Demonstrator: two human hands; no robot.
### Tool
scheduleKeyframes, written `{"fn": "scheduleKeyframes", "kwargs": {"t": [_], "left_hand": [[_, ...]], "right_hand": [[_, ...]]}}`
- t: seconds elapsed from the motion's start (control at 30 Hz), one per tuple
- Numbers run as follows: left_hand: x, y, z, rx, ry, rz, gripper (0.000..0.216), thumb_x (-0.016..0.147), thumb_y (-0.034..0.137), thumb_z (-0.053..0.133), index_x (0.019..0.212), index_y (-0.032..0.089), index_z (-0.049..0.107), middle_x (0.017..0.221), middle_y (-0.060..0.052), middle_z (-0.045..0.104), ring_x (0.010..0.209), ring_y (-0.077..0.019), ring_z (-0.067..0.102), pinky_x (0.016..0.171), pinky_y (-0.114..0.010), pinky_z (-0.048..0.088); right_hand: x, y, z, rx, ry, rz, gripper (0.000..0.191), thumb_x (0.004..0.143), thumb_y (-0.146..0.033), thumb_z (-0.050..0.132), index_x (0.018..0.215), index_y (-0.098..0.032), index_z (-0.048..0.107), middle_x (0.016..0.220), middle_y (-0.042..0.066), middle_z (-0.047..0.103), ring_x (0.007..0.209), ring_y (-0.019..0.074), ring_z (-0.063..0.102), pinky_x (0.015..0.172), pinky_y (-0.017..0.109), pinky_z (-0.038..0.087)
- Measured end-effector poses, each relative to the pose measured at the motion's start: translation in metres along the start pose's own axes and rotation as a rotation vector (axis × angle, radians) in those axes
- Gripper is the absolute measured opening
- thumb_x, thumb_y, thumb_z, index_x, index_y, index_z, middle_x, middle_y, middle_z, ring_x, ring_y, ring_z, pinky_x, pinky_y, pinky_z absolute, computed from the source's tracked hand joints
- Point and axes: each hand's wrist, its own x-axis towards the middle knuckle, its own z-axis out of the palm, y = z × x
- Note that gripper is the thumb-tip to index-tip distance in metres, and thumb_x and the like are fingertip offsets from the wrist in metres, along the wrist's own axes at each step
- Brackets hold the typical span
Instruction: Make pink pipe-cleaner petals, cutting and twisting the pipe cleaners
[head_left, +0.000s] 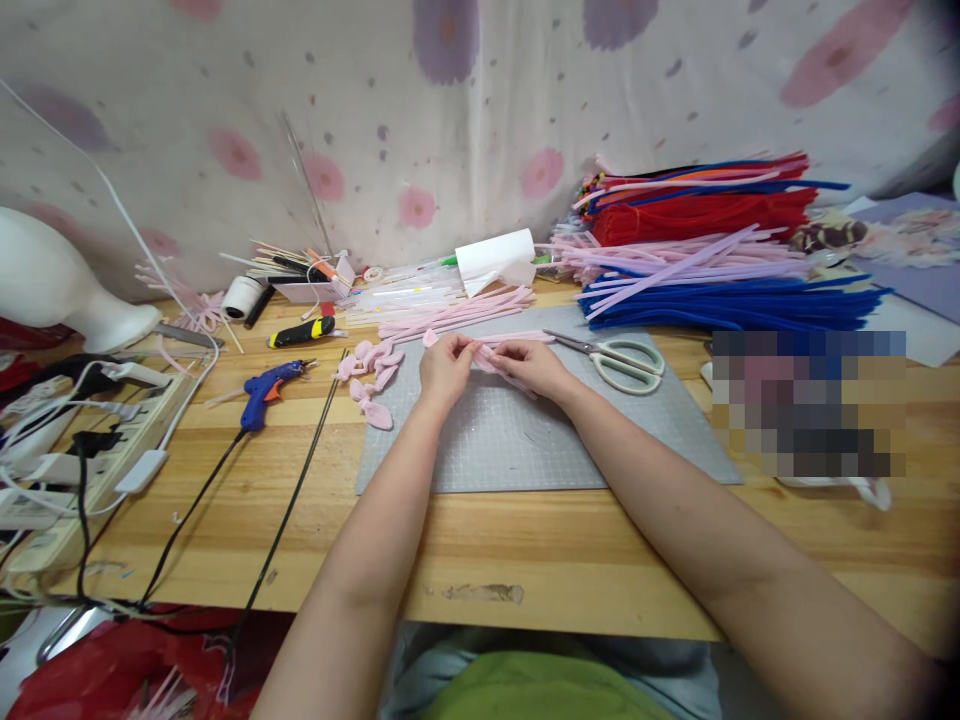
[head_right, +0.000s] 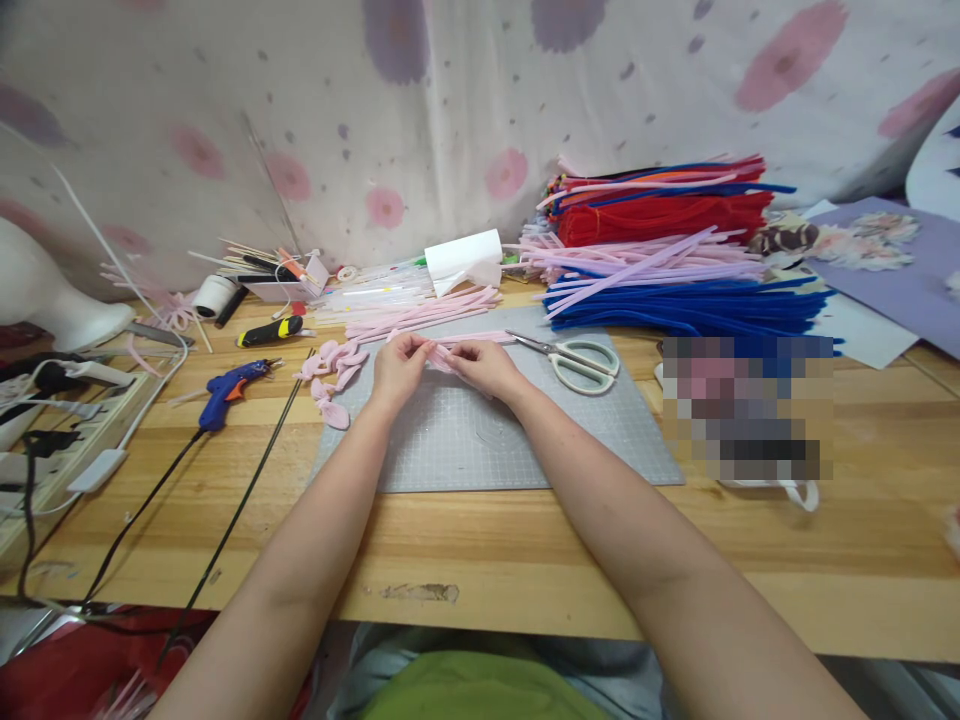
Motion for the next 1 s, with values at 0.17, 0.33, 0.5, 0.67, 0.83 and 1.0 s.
{"fn": "scheduleKeyframes", "kwargs": {"t": [0.17,0.33,0.5,0.67,0.83,1.0], "left_hand": [[-0.002,0.004,-0.002,0.090,-0.049,0.063,0.019,0.076,0.035,0.052,0.074,0.020,0.063,0.070,0.000,0.064,0.064,-0.0121,0.054,0.061,-0.023,0.035],[-0.003,0.006,-0.001,0.086,-0.049,0.074,0.018,0.076,0.034,0.052,0.074,0.020,0.063,0.070,0.000,0.064,0.064,-0.0116,0.054,0.062,-0.023,0.036],[-0.003,0.006,-0.002,0.044,-0.101,0.108,0.016,0.075,0.032,0.054,0.074,0.020,0.063,0.074,0.000,0.065,0.068,-0.0119,0.056,0.065,-0.023,0.038],[-0.001,0.004,-0.002,-0.083,-0.156,0.161,0.014,0.074,0.029,0.055,0.073,0.018,0.063,0.073,0.000,0.065,0.069,-0.0115,0.056,0.066,-0.023,0.040],[-0.001,0.005,-0.002,-0.144,-0.182,0.183,0.014,0.073,0.030,0.056,0.072,0.018,0.063,0.072,0.000,0.064,0.069,-0.0114,0.056,0.067,-0.023,0.040],[-0.001,0.007,-0.002,-0.204,-0.198,0.170,0.014,0.072,0.031,0.057,0.071,0.018,0.063,0.071,0.000,0.064,0.069,-0.0114,0.055,0.068,-0.023,0.041]], "right_hand": [[0.001,0.002,0.002,0.004,0.083,-0.038,0.026,0.071,-0.041,0.054,0.068,-0.016,0.061,0.061,-0.001,0.056,0.057,0.0102,0.046,0.054,0.022,0.035],[0.004,0.007,0.000,0.004,0.026,-0.065,0.023,0.070,-0.037,0.055,0.061,-0.016,0.055,0.056,-0.003,0.052,0.056,0.0095,0.046,0.054,0.022,0.035],[0.004,0.006,-0.005,0.119,-0.088,-0.026,0.021,0.065,-0.034,0.062,0.065,-0.017,0.051,0.057,-0.004,0.053,0.053,0.0084,0.047,0.054,0.022,0.037],[0.003,0.002,-0.012,0.296,-0.248,0.038,0.027,0.061,-0.036,0.067,0.066,-0.016,0.050,0.058,-0.003,0.054,0.052,0.0088,0.050,0.052,0.023,0.038],[0.003,0.004,-0.018,0.341,-0.259,0.049,0.028,0.063,-0.039,0.067,0.068,-0.016,0.051,0.059,-0.003,0.054,0.049,0.0066,0.047,0.049,0.021,0.035],[0.002,0.007,-0.019,0.389,-0.324,0.095,0.030,0.065,-0.042,0.066,0.066,-0.016,0.051,0.055,-0.003,0.050,0.047,0.0064,0.044,0.047,0.020,0.034]]}}
